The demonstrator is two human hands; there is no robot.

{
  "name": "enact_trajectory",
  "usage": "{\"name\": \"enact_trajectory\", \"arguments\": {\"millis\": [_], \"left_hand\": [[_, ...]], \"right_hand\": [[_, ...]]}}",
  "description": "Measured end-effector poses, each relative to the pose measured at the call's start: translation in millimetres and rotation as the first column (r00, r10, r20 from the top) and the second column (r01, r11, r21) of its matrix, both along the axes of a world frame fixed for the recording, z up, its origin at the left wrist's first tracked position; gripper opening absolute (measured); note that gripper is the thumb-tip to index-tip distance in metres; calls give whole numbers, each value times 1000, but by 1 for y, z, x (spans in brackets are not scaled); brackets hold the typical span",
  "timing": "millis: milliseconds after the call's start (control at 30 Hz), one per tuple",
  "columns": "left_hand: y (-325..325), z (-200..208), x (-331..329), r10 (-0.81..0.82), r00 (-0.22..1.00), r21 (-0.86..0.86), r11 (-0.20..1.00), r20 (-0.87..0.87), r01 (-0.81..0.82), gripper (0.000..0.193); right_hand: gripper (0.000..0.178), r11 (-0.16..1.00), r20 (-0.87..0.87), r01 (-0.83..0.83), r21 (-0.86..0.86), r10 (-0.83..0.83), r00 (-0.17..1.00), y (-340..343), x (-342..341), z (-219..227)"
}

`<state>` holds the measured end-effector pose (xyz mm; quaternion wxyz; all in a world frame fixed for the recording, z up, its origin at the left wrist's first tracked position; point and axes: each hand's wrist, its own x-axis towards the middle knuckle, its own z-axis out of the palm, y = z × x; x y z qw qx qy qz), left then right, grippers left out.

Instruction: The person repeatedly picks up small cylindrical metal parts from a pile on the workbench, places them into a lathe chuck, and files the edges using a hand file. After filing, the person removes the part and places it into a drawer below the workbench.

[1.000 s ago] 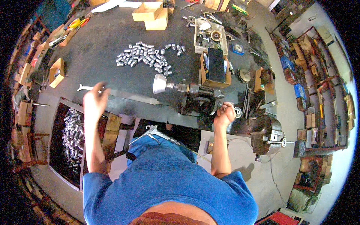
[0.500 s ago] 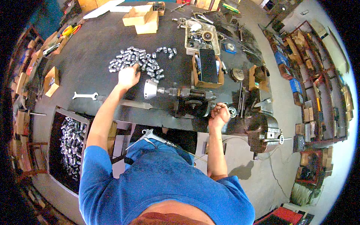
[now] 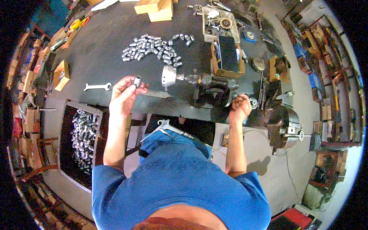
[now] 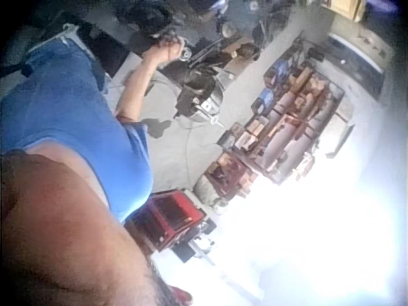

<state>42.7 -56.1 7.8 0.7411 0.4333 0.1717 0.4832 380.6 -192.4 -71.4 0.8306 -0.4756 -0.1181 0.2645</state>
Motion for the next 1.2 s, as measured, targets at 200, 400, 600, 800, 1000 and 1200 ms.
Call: {"name": "enact_trajectory", "arguments": {"millis": [200,400,600,800,1000,1200], "left_hand": [[-44,6,3,-100,980,-178,975,170,130,24],[-77,1,13,-184,959,-294,925,214,242,29],[-85,16,25,-198,977,-281,936,82,213,33],[-87,14,26,-144,988,-317,936,55,154,32],[-89,19,30,-4,989,-95,995,-149,-10,29],[-85,19,29,-126,992,-231,966,-32,115,32]], "right_hand": [[21,998,729,31,51,-58,682,-22,-10,22],[51,898,934,-392,-201,296,200,-22,-99,110],[43,755,953,-618,-218,301,32,11,-150,109],[38,742,950,-638,-205,307,52,13,-151,107],[39,786,955,-579,-217,293,40,12,-150,113],[39,791,948,-575,-210,309,78,12,-152,112]]}}
